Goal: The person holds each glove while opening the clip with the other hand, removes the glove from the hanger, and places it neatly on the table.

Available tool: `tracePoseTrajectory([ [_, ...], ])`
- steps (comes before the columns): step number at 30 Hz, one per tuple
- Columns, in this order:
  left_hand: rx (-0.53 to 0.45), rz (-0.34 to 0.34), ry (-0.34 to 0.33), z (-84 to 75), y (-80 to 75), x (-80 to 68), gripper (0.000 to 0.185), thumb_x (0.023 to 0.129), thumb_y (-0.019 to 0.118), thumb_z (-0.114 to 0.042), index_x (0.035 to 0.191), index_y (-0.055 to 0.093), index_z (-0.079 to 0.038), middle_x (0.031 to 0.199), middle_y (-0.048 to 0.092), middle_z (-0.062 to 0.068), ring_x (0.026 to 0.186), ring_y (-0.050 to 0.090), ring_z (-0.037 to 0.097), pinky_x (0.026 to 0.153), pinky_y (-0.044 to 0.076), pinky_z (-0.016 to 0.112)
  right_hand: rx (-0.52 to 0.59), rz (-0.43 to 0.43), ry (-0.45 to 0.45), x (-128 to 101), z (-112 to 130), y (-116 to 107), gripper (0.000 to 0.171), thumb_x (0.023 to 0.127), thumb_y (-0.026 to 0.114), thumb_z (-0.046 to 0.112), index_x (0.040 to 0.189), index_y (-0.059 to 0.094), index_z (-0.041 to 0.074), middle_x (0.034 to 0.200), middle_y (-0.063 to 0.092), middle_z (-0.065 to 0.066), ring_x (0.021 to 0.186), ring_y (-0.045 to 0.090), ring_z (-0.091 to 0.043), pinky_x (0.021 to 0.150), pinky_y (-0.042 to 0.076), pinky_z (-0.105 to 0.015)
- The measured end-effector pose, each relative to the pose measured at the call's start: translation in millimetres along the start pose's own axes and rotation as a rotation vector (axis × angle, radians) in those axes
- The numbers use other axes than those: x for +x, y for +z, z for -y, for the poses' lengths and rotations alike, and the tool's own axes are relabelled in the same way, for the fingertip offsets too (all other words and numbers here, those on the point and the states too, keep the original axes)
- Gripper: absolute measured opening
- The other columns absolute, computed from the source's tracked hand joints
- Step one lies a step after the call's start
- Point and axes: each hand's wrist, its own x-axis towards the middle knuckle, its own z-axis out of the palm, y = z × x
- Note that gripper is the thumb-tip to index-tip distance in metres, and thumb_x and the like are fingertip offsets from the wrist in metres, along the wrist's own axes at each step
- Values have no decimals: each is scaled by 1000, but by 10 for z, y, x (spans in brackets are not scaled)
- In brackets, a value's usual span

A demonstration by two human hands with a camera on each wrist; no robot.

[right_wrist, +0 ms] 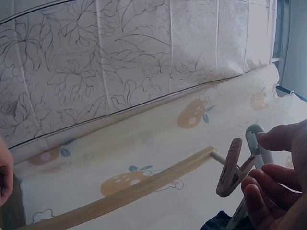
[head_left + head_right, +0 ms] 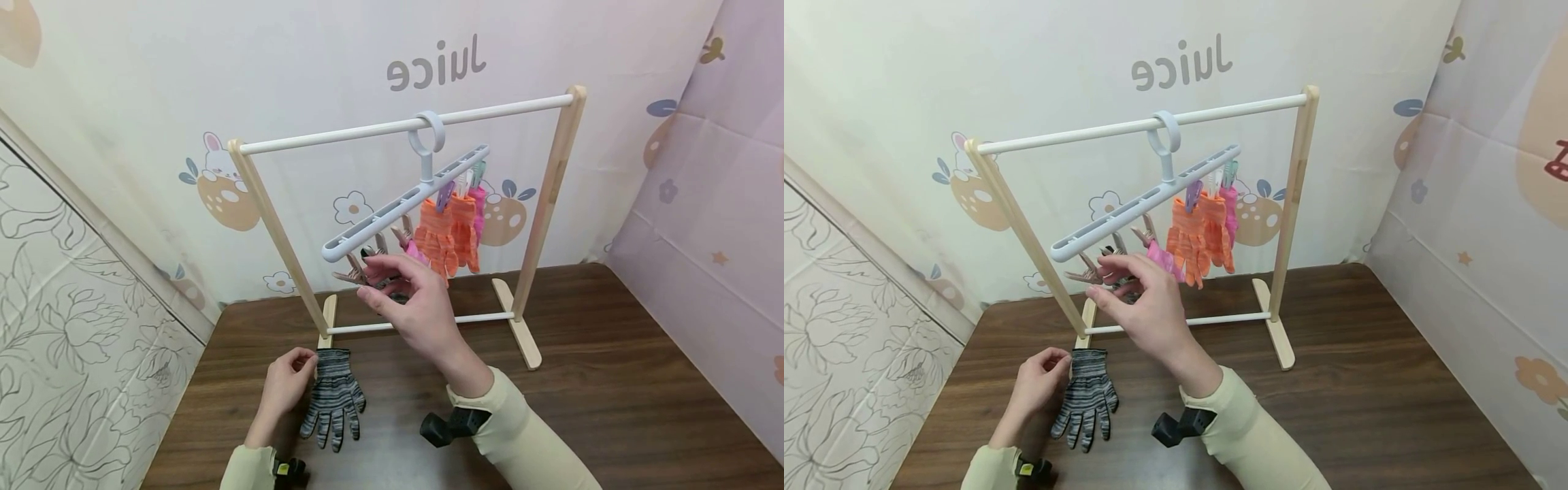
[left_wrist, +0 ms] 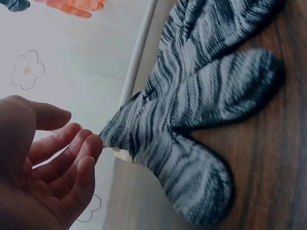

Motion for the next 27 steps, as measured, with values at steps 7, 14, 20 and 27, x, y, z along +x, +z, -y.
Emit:
tracePoseTrajectory([
  [7, -31, 3, 12, -87, -11, 7, 11, 96, 68, -21, 97, 73, -11, 82, 66, 1, 75, 59, 15, 66, 48, 30, 21, -8, -17, -2, -22, -16, 36, 84, 78, 5, 118, 68, 2, 104, 68, -10, 94, 63, -19, 77, 55, -32],
  [14, -99, 14, 12, -143, 22, 14, 11, 96, 67, -19, 99, 73, -10, 84, 69, 5, 75, 60, 16, 62, 48, 29, 29, -27, -5, -18, -46, -39, 33, 84, 78, 5, 115, 68, 1, 103, 68, -13, 93, 63, -20, 75, 55, -31],
  [20, -151, -1, 32, -180, 47, 23, 12, 96, 67, -17, 100, 74, -8, 85, 69, 4, 76, 61, 16, 63, 48, 28, 58, -30, 22, -47, -79, -58, 31, 85, 77, 2, 114, 68, -1, 103, 68, -13, 90, 64, -22, 73, 56, -31],
  [27, -229, 2, 42, -251, 43, 32, 15, 96, 67, -16, 103, 72, -3, 87, 70, 5, 78, 65, 21, 65, 48, 27, 40, -47, 57, -92, -134, -95, 26, 87, 76, 4, 112, 69, 1, 102, 70, -10, 87, 66, -22, 71, 56, -29],
])
